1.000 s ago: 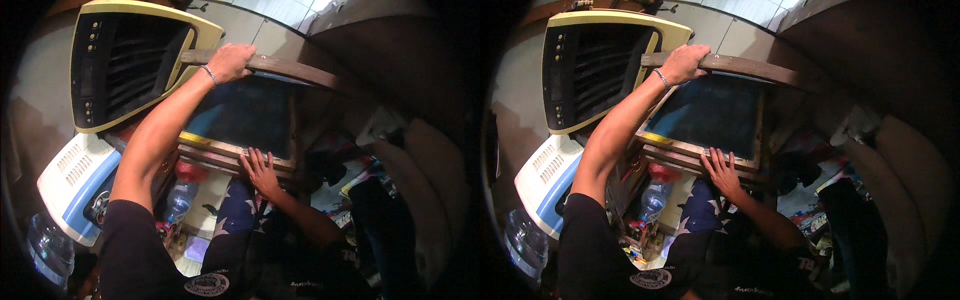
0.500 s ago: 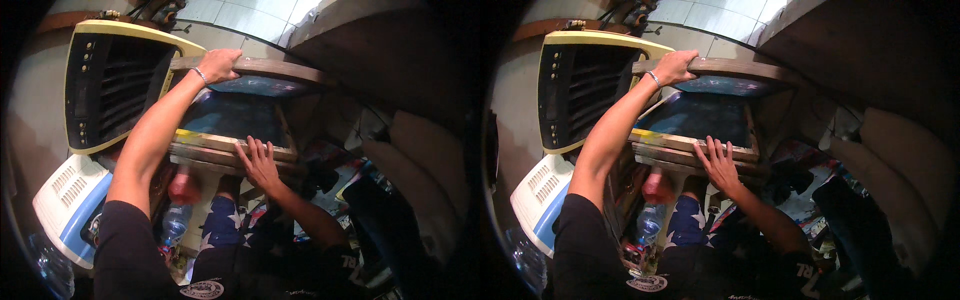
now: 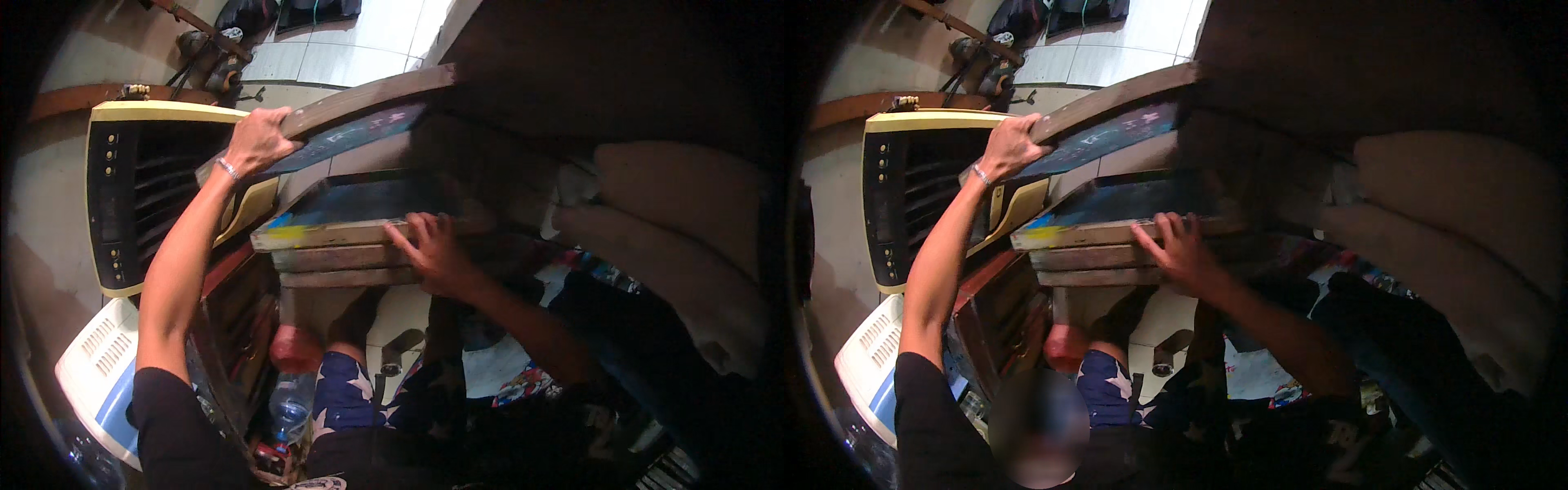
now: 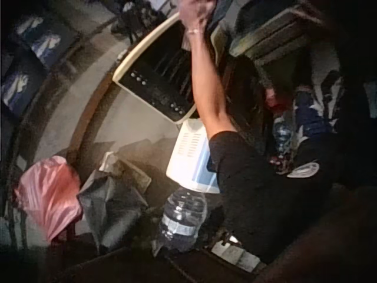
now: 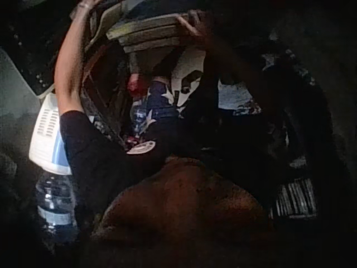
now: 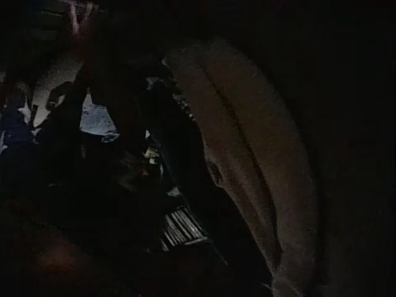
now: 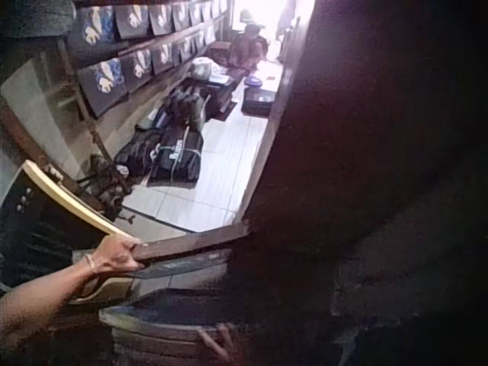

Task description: The person picks up several screen printing frames from a stack, carries them across the room, and places one onto a workbench. They then retrieve a small green stool from outside and place it on the floor inside before handling small tools at the workbench.

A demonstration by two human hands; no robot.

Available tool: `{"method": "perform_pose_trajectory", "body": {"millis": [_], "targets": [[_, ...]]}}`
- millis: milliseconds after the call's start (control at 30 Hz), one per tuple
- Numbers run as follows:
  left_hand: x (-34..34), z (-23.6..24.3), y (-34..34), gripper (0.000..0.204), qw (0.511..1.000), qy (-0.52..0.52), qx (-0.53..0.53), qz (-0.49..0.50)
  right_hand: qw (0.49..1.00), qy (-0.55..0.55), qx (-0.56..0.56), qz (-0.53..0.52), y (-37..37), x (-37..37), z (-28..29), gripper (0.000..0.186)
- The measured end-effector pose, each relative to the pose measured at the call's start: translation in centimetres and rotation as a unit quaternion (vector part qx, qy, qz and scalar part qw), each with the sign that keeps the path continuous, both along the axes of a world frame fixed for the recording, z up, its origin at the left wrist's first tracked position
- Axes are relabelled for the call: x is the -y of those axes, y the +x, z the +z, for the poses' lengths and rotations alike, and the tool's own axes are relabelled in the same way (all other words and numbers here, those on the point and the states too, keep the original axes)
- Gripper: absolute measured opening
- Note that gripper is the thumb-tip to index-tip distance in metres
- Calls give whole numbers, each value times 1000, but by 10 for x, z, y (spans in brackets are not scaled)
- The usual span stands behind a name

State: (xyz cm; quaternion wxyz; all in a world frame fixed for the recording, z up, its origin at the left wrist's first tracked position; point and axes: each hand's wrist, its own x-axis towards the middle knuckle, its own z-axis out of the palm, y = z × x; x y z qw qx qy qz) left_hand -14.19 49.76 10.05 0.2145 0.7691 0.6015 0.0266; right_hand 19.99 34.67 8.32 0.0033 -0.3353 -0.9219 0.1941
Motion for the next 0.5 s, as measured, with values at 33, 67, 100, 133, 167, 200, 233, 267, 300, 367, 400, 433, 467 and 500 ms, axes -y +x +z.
{"method": "perform_pose_trajectory", "body": {"millis": [33,67,100,133,167,200,233,267,300,367,400,433,467,500], "targets": [[12,7,-4,43,1000,-11,-10,24,1000,0,-10,9,9,-7,1,97],[24,3,-12,45,999,9,-15,46,999,-45,14,23,18,-14,2,106],[31,9,-11,37,997,-1,-11,73,995,-78,52,31,28,-24,8,115],[33,17,-3,38,996,18,-3,87,996,-72,54,28,44,-31,5,115],[33,23,5,38,994,37,5,103,997,-44,50,26,61,-37,-1,111],[34,26,9,38,994,41,6,101,999,-18,45,24,78,-42,-3,106],[36,27,9,39,992,39,-8,116,999,-16,42,25,94,-48,-4,106],[37,28,10,40,990,37,-22,131,999,-43,9,13,110,-54,-6,109],[39,31,13,40,990,39,-29,134,997,-72,-28,4,123,-63,-11,111],[46,40,16,39,979,13,-18,204,996,-94,-6,2,136,-81,-2,112],[50,43,19,38,976,33,-7,214,993,-117,24,-4,145,-88,3,113],[57,49,19,38,975,31,-14,219,993,-121,18,2,154,-94,2,113],[65,54,17,38,971,37,-14,235,995,-100,-4,-15,163,-100,1,113],[62,57,22,38,970,51,3,238,997,-68,-13,-46,178,-106,10,113]]}}
